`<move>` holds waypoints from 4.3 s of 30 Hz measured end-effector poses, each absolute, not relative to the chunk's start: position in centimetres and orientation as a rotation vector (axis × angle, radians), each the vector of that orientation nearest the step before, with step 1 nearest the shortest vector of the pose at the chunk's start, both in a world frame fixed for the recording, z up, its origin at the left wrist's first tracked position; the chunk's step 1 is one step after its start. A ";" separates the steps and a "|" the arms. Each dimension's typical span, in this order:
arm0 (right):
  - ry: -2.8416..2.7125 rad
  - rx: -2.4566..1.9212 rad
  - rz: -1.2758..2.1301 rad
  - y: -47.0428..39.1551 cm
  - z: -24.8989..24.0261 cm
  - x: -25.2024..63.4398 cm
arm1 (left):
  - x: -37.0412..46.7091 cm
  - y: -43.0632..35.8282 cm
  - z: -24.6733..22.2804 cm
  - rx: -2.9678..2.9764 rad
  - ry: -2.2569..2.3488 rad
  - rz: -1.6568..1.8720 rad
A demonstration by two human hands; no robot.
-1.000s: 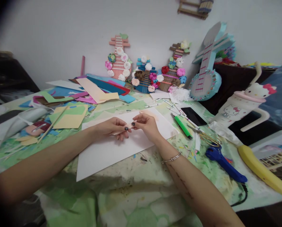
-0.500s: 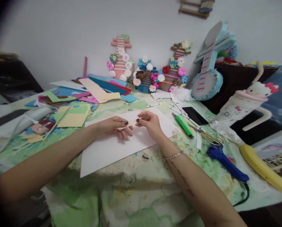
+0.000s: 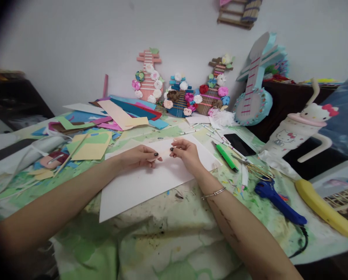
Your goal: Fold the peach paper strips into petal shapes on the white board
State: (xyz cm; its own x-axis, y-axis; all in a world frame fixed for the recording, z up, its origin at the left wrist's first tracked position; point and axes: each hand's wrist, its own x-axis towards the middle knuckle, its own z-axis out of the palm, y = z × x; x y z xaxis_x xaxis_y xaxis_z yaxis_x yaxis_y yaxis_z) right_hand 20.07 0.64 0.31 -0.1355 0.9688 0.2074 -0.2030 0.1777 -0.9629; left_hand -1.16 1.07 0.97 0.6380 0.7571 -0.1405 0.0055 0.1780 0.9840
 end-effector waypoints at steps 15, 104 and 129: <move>-1.078 -0.941 1.422 0.9 0.6 20.2 | -1.2 1.8 0.9 1.267 0.775 0.786; -1.510 -0.974 0.838 -1.2 0.5 18.8 | -0.8 1.2 1.1 1.409 0.812 1.271; -1.843 -0.983 0.845 -1.3 0.3 19.1 | -0.6 1.1 0.6 1.782 0.925 1.188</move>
State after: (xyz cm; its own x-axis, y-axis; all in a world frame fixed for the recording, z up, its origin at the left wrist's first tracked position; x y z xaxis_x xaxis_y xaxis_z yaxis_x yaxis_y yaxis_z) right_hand 19.08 -1.29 0.34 -0.3200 0.8731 0.3679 0.2911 0.4601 -0.8388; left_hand -0.62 1.13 0.60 0.2955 0.8805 0.3706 0.1438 -0.4245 0.8939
